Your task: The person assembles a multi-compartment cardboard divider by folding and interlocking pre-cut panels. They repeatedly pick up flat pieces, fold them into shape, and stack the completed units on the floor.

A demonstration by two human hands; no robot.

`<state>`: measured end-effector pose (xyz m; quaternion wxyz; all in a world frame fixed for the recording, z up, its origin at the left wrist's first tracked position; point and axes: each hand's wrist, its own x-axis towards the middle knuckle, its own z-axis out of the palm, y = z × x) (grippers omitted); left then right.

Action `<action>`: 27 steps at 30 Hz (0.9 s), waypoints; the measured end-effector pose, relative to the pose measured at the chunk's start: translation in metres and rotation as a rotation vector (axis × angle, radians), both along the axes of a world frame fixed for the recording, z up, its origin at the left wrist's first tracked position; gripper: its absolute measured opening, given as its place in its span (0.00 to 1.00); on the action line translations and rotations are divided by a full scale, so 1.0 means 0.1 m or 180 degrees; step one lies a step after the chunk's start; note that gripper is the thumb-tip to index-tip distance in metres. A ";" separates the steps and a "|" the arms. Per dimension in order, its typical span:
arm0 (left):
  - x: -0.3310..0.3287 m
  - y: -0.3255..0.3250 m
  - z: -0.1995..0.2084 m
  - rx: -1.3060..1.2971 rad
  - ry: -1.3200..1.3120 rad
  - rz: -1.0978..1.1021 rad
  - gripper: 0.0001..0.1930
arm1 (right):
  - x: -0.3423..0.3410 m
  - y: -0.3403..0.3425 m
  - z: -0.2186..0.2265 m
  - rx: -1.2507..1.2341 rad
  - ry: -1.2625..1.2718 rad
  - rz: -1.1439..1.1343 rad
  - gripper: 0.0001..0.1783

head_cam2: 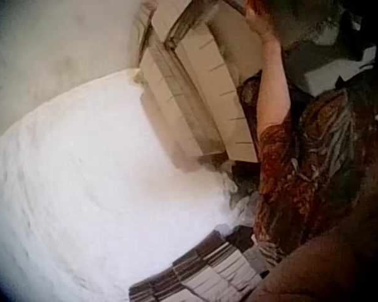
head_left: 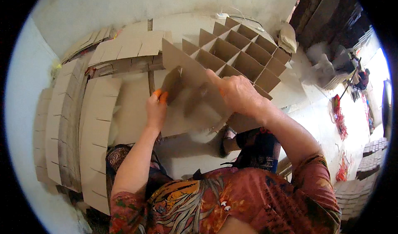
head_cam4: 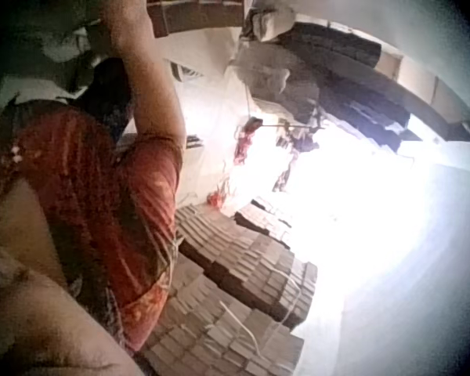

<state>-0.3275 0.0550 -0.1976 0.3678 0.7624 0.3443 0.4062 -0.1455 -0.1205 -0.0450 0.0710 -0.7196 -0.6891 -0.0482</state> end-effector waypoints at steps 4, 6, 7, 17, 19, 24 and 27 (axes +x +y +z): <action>-0.05 0.05 0.10 0.0340 -0.0204 0.0297 0.08 | -0.03 -0.01 0.07 0.0103 -0.0076 0.0107 0.29; -0.12 0.11 0.14 0.0168 0.0296 0.0135 0.09 | -0.06 0.04 -0.03 -0.0102 -0.0145 0.0146 0.29; -0.07 0.15 0.21 0.0114 0.0525 0.0002 0.09 | -0.08 0.08 -0.11 -0.0320 -0.0210 0.0076 0.29; -0.14 0.13 0.37 -0.0883 -0.0397 -0.0231 0.23 | 0.51 -0.14 0.04 0.2139 -0.0241 -0.1151 0.29; -0.06 0.02 0.39 -0.0918 -0.0470 -0.0406 0.24 | 0.96 -0.49 -0.46 0.1984 0.0176 -0.2105 0.29; -0.08 -0.30 0.33 -0.0727 0.0040 -0.1580 0.24 | 0.41 -0.31 -0.28 0.0714 0.1913 -0.1995 0.33; 0.26 -0.90 0.27 -0.0776 -0.0158 -0.2602 0.28 | 0.30 -0.15 -0.73 0.0439 0.2496 -0.1431 0.61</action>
